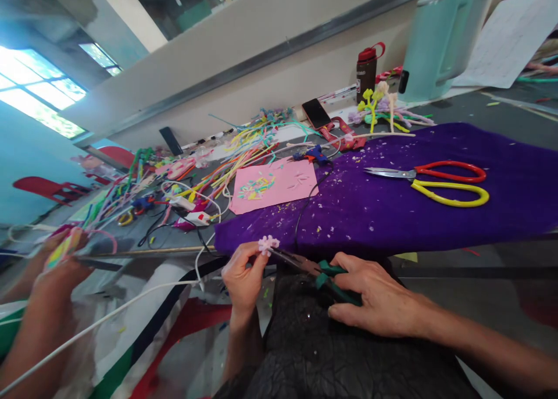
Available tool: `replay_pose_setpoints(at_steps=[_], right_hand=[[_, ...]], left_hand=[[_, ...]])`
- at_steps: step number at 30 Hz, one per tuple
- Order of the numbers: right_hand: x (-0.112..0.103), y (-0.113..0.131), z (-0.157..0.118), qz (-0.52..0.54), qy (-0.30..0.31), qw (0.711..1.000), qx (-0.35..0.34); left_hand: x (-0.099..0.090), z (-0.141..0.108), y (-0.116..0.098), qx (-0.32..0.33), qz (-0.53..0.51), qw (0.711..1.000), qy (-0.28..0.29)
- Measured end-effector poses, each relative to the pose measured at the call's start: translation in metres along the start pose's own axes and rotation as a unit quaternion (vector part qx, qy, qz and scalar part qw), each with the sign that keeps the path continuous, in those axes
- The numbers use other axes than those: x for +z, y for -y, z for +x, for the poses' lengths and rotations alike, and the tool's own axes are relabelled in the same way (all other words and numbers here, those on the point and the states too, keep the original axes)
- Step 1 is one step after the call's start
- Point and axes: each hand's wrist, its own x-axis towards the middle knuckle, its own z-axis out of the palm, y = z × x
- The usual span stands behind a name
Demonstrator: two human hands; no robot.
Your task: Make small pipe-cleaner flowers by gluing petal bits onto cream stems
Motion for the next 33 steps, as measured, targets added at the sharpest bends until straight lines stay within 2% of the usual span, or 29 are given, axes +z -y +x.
replay_pose_setpoints(at_steps=[8, 12, 19, 28, 30, 33], right_hand=[[0.002, -0.002, 0.0, 0.044, 0.014, 0.999, -0.001], [-0.001, -0.002, 0.0, 0.124, 0.047, 0.991, -0.006], [-0.003, -0.013, 0.003, 0.292, 0.097, 0.952, 0.008], [0.001, -0.019, 0.004, 0.442, 0.124, 0.887, 0.052], [0.001, -0.02, 0.006, 0.434, 0.115, 0.893, 0.038], [0.0, -0.017, 0.007, 0.341, 0.093, 0.936, 0.009]], left_hand=[[0.0, 0.001, 0.002, 0.039, 0.004, 0.999, -0.017], [0.001, 0.0, 0.003, 0.032, 0.001, 0.999, -0.016], [0.001, 0.0, 0.001, 0.026, -0.023, 0.999, -0.006], [0.003, -0.002, 0.0, -0.003, -0.041, 0.999, 0.011], [0.004, -0.002, 0.0, -0.026, -0.048, 0.998, 0.016], [0.004, -0.001, 0.001, -0.08, -0.059, 0.995, 0.028]])
